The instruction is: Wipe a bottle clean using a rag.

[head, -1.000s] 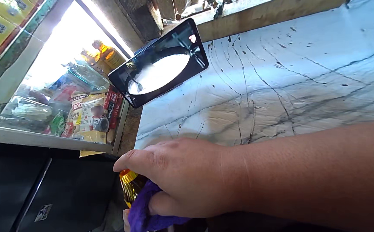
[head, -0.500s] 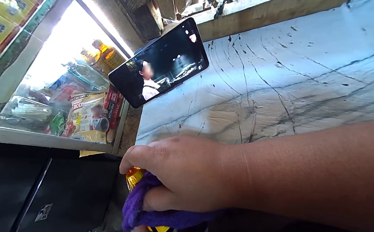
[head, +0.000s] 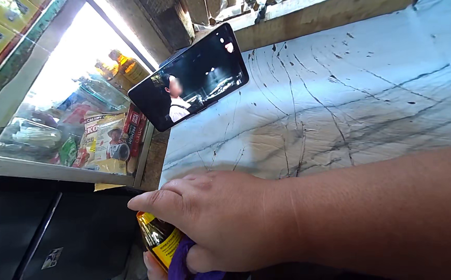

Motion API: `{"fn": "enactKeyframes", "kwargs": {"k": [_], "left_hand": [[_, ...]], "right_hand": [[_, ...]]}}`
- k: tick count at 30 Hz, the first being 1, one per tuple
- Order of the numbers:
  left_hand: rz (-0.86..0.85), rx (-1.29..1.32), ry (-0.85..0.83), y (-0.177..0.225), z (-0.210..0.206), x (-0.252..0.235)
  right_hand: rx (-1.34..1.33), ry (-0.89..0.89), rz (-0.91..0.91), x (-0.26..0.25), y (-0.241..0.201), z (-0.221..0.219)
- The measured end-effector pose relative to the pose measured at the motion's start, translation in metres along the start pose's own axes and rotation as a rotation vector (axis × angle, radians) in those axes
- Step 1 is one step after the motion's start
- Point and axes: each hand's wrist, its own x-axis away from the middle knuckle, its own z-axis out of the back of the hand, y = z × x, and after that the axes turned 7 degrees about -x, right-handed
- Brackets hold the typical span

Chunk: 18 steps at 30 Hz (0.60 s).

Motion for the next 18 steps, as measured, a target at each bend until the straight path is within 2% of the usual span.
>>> {"fn": "enactKeyframes", "kwargs": {"k": [1,4,6,7,9,13,16,18], "left_hand": [[0.036,0.009,0.009,0.0,0.006,0.005],[0.115,0.161,0.113,0.009,-0.018,-0.007],[0.11,0.208,-0.127,0.008,-0.005,-0.007],[0.133,0.185,-0.135,0.012,-0.008,-0.009],[0.196,0.142,0.053,0.021,-0.036,-0.018],[0.185,0.236,-0.052,0.015,-0.025,-0.016],[0.134,0.113,-0.034,0.018,-0.041,-0.025],[0.093,-0.001,-0.053,0.012,-0.025,-0.016]], "right_hand": [[-0.015,0.019,0.004,0.0,0.0,0.0],[-0.073,0.048,-0.013,0.0,0.001,0.002],[-0.112,0.084,-0.005,-0.001,0.001,0.004],[-0.12,0.099,-0.001,-0.001,0.002,0.004],[-0.104,0.142,0.021,-0.001,0.005,0.002],[-0.123,0.139,0.027,-0.001,0.004,0.004],[-0.11,0.138,0.019,-0.001,0.003,0.004],[-0.088,0.14,-0.001,-0.001,0.002,0.005]]}}
